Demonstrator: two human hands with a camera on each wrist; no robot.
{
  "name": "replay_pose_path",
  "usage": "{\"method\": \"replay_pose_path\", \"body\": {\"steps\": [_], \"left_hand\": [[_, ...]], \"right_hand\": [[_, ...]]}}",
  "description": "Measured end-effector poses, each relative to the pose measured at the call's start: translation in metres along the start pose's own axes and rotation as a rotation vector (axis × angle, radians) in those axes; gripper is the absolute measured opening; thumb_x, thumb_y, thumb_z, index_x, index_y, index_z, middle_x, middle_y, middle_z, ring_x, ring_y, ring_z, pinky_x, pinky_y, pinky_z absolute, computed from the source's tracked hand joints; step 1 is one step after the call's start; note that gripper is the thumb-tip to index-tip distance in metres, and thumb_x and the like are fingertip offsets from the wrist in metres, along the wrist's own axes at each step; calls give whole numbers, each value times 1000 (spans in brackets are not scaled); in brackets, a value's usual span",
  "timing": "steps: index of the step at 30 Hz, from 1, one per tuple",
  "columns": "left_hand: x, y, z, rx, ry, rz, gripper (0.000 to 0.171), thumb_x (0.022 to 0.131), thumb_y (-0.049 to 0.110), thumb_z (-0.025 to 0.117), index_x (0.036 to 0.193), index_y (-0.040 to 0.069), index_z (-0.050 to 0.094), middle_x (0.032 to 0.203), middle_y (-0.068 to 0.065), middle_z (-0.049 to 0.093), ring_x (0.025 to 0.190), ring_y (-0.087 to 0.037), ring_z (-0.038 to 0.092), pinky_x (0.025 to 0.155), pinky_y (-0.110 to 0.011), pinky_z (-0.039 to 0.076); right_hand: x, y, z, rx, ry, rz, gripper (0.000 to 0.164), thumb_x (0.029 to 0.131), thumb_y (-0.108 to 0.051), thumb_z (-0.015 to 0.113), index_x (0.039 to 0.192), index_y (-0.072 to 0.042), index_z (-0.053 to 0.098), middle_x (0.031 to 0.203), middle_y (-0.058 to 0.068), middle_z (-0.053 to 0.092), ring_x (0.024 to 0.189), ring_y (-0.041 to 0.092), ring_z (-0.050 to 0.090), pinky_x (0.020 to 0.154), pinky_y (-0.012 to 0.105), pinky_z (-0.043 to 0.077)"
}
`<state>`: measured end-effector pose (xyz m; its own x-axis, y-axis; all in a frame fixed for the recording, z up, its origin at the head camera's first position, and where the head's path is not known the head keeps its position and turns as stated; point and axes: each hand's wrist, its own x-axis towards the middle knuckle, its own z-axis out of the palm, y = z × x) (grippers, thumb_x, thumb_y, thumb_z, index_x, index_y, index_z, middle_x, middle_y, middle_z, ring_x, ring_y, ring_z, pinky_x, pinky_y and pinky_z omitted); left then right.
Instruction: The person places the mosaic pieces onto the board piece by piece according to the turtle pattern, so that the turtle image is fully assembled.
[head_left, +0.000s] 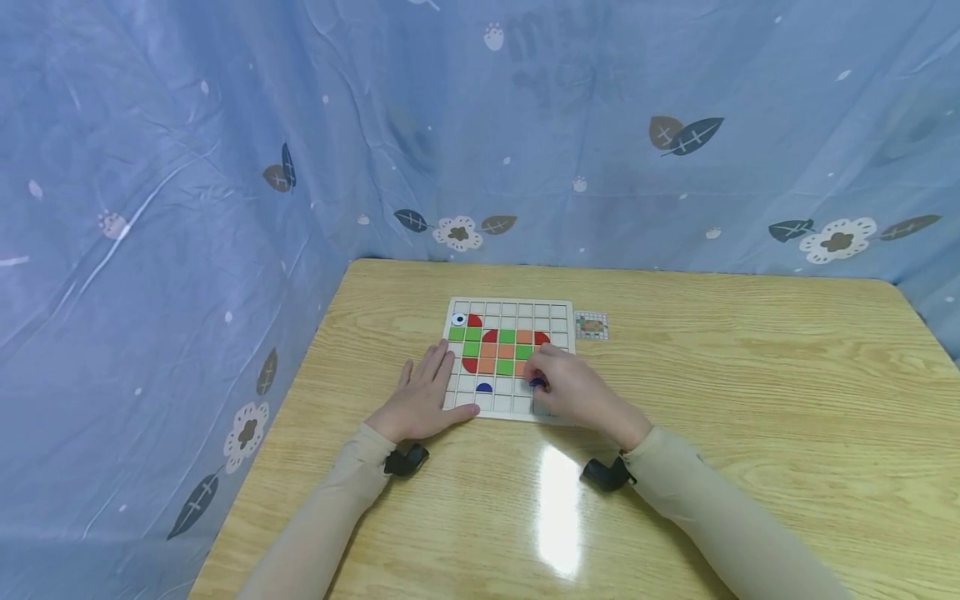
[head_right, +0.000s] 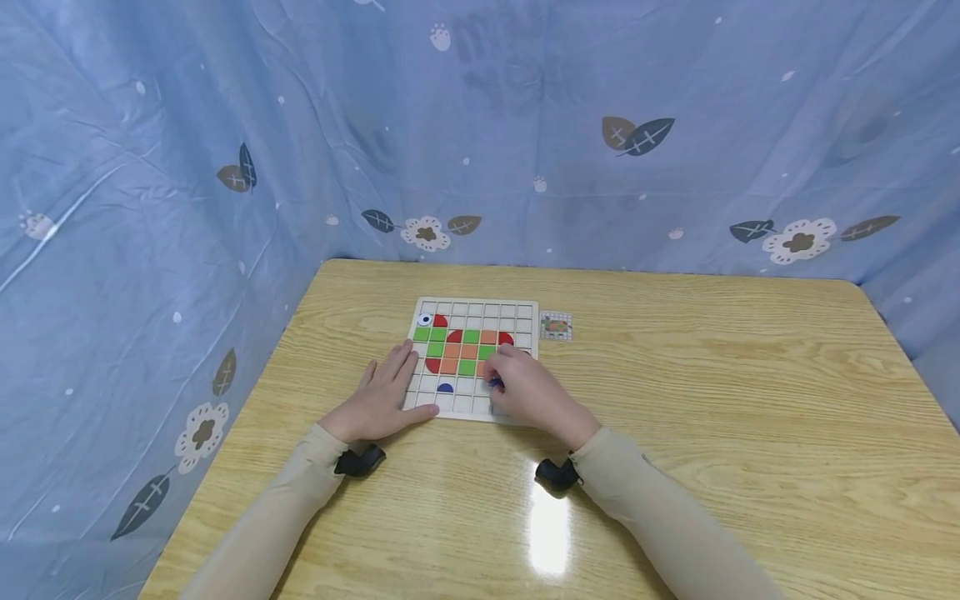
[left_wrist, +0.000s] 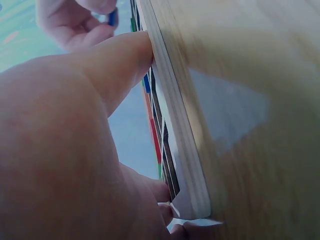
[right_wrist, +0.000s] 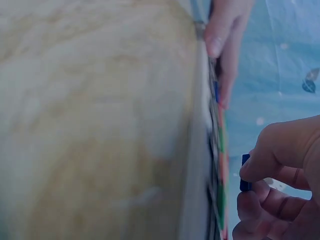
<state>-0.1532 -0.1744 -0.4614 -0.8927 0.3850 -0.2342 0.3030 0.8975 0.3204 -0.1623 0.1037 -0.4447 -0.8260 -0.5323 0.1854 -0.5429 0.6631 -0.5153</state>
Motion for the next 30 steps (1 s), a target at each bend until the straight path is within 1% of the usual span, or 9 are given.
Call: {"method": "replay_pose_path", "body": {"steps": [4, 8, 11, 16, 20, 24, 30], "left_hand": [[0, 0, 0, 11, -3, -3, 108, 97, 70, 54, 167, 0, 9, 176, -15, -3, 164, -34, 0, 127, -66, 5], [0, 0, 1, 12, -8, -6, 108, 97, 70, 54, 167, 0, 9, 176, -15, -3, 164, -34, 0, 127, -66, 5], [0, 0, 1, 7, -13, -11, 108, 97, 70, 53, 167, 1, 8, 176, -15, -4, 164, -33, -1, 127, -65, 4], [0, 0, 0, 5, -11, -19, 108, 97, 70, 54, 167, 1, 8, 176, -14, -4, 164, -33, -1, 128, -65, 3], [0, 0, 1, 8, -10, -20, 108, 97, 70, 54, 167, 2, 8, 176, -14, -4, 164, -33, -1, 128, -65, 4], [0, 1, 1, 14, -9, -17, 108, 97, 69, 54, 167, 1, 8, 176, -14, -4, 163, -34, -1, 127, -65, 4], [0, 2, 0, 21, -16, -17, 108, 97, 70, 54, 167, 1, 8, 176, -14, -4, 163, -33, -1, 127, -65, 4]], "right_hand": [[3, -4, 7, 10, -40, 13, 16, 83, 5, 68, 94, -6, 72, 94, 3, 63, 83, 15, 54, 76, 31, 51], [6, -8, 12, 13, -64, 36, 15, 86, 4, 68, 94, -8, 73, 96, 3, 64, 86, 16, 55, 80, 33, 53], [7, -12, 13, 12, -71, 49, 17, 86, 5, 67, 93, -8, 75, 96, 3, 65, 88, 16, 56, 83, 34, 55], [9, -14, 12, 17, -83, 45, 21, 85, 8, 67, 94, -7, 77, 96, 3, 68, 90, 17, 59, 86, 36, 56], [11, -13, 10, 55, -105, 57, 22, 86, 9, 67, 96, -7, 78, 96, 3, 71, 88, 16, 60, 84, 35, 56], [13, -11, 10, 103, -105, 70, 25, 86, 12, 65, 98, -6, 78, 95, 3, 72, 87, 15, 62, 82, 33, 56], [13, -11, 10, 117, -118, 100, 23, 87, 11, 66, 97, -5, 78, 93, 3, 72, 85, 14, 60, 79, 31, 54]]}}
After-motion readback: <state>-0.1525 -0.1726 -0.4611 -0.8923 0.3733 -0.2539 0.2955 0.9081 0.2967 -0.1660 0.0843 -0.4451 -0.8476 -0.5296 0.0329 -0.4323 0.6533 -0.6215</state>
